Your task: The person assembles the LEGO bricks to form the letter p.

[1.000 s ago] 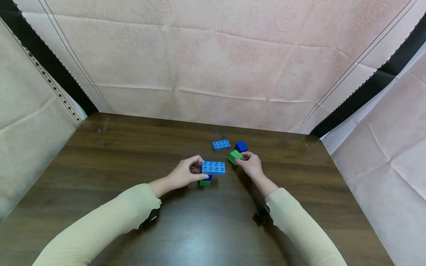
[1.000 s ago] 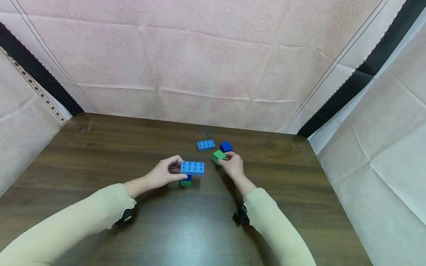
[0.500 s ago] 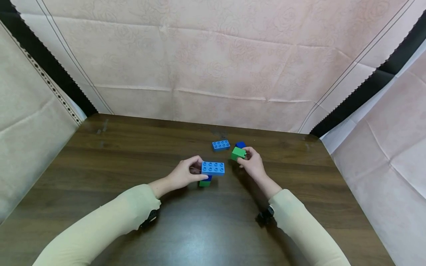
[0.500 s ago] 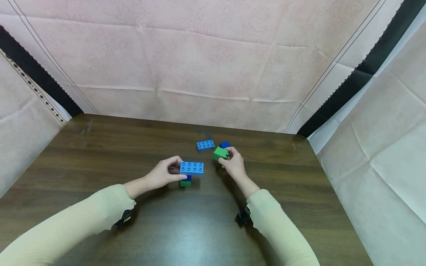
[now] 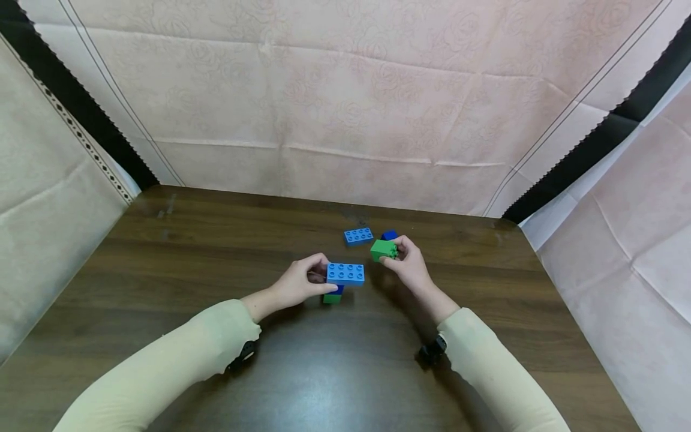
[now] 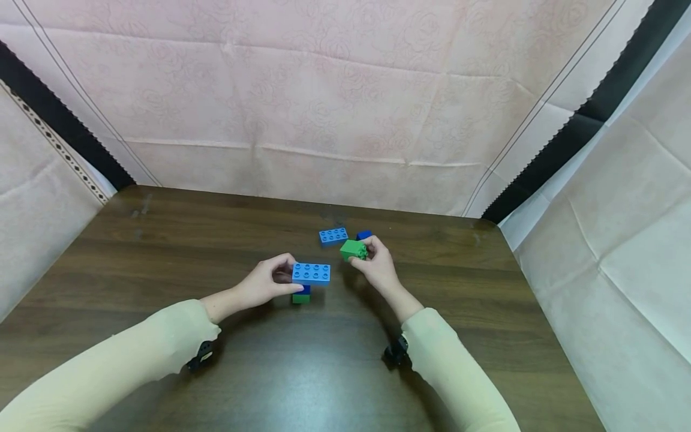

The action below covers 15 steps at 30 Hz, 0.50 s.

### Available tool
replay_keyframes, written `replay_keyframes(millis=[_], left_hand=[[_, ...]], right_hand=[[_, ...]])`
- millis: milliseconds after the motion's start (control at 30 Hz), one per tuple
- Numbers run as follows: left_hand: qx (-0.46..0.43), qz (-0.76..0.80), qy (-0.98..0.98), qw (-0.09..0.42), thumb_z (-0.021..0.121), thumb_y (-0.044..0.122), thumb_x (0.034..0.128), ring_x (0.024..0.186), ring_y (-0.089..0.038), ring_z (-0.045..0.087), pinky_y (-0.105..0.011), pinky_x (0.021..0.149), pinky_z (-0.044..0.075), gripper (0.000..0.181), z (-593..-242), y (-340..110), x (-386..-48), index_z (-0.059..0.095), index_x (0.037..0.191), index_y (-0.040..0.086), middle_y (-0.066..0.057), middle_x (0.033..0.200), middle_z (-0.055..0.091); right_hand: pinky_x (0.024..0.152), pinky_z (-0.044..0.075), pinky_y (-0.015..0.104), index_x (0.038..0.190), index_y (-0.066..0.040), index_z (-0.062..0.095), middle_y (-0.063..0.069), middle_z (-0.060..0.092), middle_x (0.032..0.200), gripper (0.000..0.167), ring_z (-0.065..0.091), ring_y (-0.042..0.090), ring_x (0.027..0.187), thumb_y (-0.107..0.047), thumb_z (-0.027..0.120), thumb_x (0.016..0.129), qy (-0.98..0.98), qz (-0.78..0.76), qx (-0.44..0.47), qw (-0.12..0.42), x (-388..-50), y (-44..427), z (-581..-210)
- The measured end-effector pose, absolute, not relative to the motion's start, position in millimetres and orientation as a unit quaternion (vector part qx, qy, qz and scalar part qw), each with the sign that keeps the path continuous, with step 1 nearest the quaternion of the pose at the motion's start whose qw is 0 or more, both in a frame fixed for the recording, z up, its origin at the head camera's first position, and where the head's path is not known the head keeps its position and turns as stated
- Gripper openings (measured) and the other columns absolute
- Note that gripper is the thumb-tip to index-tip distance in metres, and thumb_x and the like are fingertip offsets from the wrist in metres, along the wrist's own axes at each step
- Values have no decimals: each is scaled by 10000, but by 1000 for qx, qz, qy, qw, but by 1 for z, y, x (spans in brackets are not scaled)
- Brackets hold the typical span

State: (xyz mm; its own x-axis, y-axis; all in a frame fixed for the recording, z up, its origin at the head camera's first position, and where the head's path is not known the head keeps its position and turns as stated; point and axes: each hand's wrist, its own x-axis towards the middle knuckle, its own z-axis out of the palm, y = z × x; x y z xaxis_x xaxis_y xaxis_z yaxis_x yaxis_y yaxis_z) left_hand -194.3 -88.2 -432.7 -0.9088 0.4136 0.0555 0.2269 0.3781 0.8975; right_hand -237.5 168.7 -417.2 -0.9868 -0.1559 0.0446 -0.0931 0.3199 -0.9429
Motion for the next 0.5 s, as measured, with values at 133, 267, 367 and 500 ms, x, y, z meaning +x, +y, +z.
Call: replay_keyframes(millis=[133, 267, 367, 500], left_hand=[[197, 524, 824, 87, 706, 187, 836, 988, -201, 611, -364, 875, 528, 254, -433, -89, -194, 535, 1008, 113, -95, 1068, 631], [201, 525, 823, 83, 708, 189, 835, 983, -203, 612, -367, 871, 531, 259, -433, -88, -194, 535, 1009, 106, -99, 1066, 631], [201, 526, 822, 82, 709, 188, 834, 980, -202, 612, -367, 868, 532, 262, -432, -88, -193, 535, 1010, 103, -100, 1067, 631], [202, 526, 822, 82, 711, 195, 831, 976, -198, 611, -365, 874, 531, 266, -432, -88, -193, 535, 1009, 106, -100, 1067, 632]], right_hand=[[763, 458, 153, 1113, 43, 494, 229, 580, 1122, 331, 512, 125, 860, 6, 643, 820, 815, -573, -81, 31, -235, 167, -415], [797, 452, 183, 1131, 44, 493, 228, 573, 1148, 338, 506, 157, 900, 11, 635, 827, 815, -572, -85, 38, -237, 169, -417], [807, 454, 195, 1156, 34, 491, 219, 562, 1163, 360, 500, 184, 927, -3, 641, 832, 816, -569, -88, 40, -237, 170, -417], [795, 466, 172, 1184, 12, 509, 192, 555, 1147, 367, 507, 176, 928, -57, 649, 852, 821, -562, -97, 32, -235, 170, -417]])
